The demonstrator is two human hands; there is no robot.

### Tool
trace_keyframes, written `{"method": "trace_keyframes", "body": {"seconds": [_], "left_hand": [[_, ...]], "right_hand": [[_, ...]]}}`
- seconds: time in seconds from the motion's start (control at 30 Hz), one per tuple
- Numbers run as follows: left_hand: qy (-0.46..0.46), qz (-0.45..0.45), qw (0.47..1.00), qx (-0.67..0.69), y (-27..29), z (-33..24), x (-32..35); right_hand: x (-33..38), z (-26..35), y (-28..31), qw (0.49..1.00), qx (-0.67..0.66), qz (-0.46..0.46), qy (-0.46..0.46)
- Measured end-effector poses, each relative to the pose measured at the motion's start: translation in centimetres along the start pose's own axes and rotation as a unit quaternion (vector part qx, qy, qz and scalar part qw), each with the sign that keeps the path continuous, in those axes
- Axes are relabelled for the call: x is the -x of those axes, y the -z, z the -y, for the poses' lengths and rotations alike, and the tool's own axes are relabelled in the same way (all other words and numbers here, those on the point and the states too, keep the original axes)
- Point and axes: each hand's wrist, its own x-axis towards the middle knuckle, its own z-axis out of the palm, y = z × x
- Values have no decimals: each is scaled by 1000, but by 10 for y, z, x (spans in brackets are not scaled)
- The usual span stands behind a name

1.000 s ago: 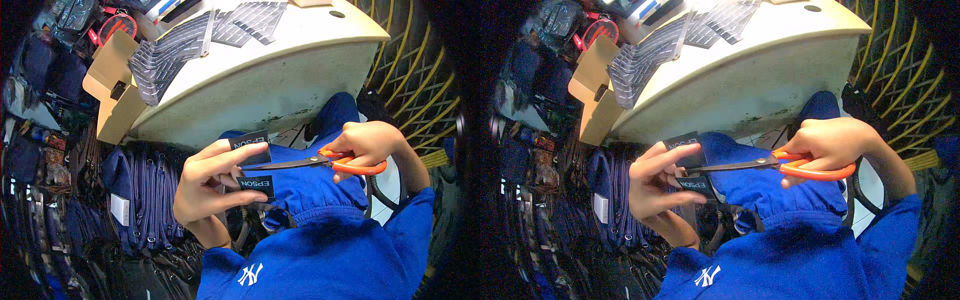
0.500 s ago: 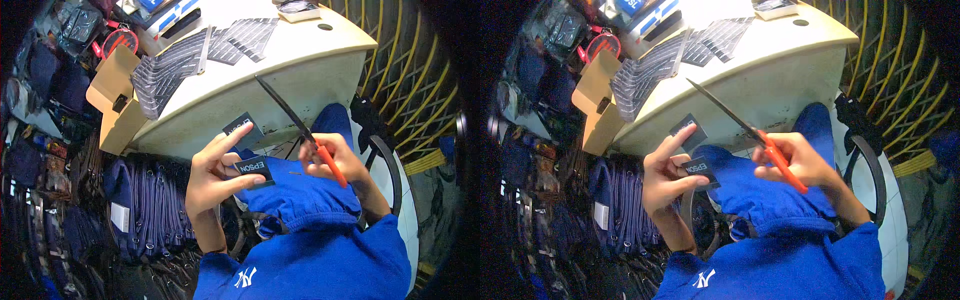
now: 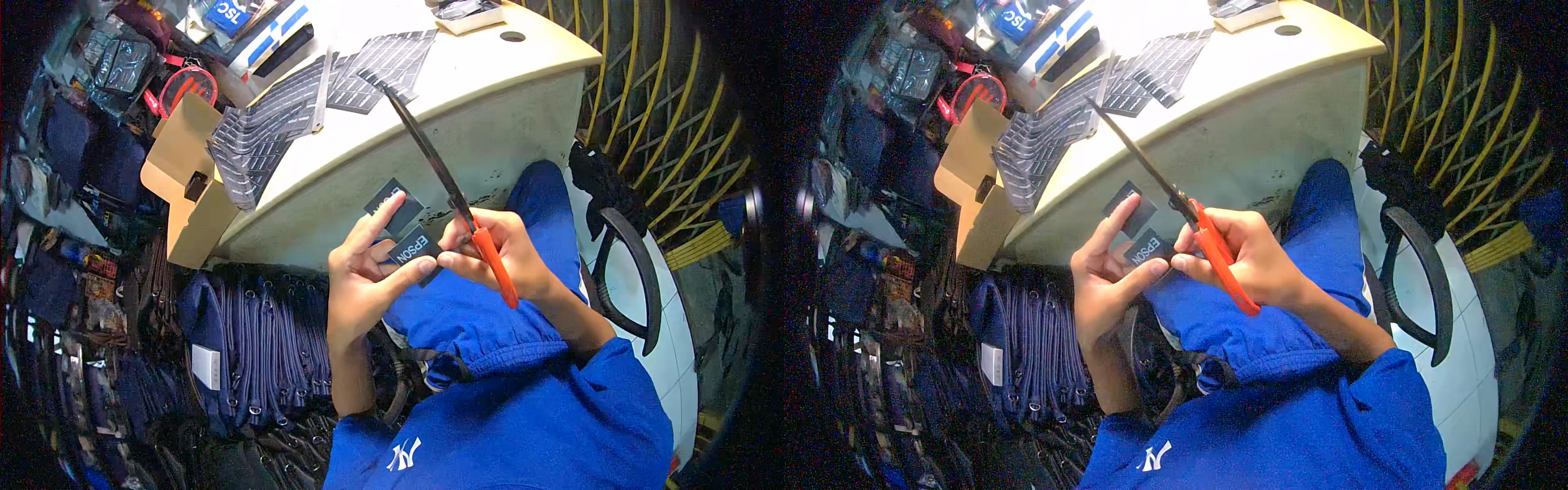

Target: Cutting brand labels from a sheet using a pair of scissors.

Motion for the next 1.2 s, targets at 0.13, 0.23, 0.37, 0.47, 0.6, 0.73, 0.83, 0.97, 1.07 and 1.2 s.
{"method": "trace_keyframes", "body": {"seconds": [0.13,0.23,0.37,0.47,0.6,0.73,0.83,0.97,1.07,1.2], "left_hand": [[1,-27,999,21,2,6,-5],[15,-69,998,1,5,10,-19],[-25,-129,989,-65,14,13,-63],[-70,-103,988,-95,16,25,-117],[-4,-30,996,-78,12,44,-186],[-27,10,997,-67,9,55,-235],[-41,31,997,-51,-1,68,-272],[-44,59,996,-41,-18,83,-322],[-46,72,996,-18,-30,91,-359],[-39,49,997,-51,-58,99,-410]], "right_hand": [[-7,4,9,999,32,-36,2],[-13,3,23,997,48,-61,-4],[-28,-3,37,992,81,-91,28],[-32,-1,57,990,86,-110,16],[-31,-5,85,980,70,-183,30],[-24,4,103,976,62,-209,-1],[-14,7,121,966,97,-239,-4],[3,6,143,950,113,-290,-5],[14,1,155,940,118,-321,-2],[28,1,162,934,119,-337,-2]]}}
